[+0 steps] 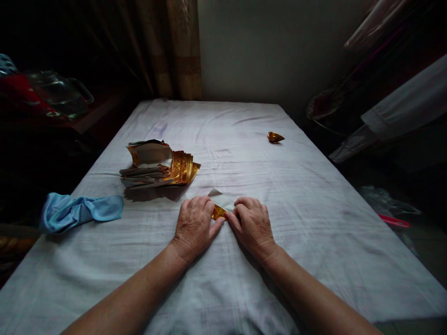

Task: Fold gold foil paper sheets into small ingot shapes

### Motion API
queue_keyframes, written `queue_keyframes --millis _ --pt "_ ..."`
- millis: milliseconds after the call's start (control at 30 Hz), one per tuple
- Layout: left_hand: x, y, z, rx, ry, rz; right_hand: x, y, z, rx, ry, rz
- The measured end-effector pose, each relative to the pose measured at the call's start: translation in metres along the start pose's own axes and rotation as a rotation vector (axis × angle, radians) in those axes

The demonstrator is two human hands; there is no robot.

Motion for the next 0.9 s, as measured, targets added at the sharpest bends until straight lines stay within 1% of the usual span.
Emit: queue_keyframes --millis 400,667,900 --pt "0.0020 -0.0055 -0.0011 0.009 0.042 -0.021 0.0002 -0.0011 -0.0015 -0.020 0.000 -0.013" --pt "0.0014 -0.0052 -0.0008 0.017 0.033 -0.037 0.0006 -0.0031 -0.0034 -0.038 -0.010 0.000" --pt "0.0026 -0.0076 -0.0015 -0.006 0.045 -0.039 0.0000 0.0005 -0.0038 -0.074 -0.003 -0.007"
Point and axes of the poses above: each hand's wrist, its own x-axis away from the middle knuckle, its own y-axis out of the back of the hand, z = x × y, the point moved 1 cm from there along -x, towards the middle knuckle, and after that the axes turned 13 degrees about y, right-handed, at the moved point
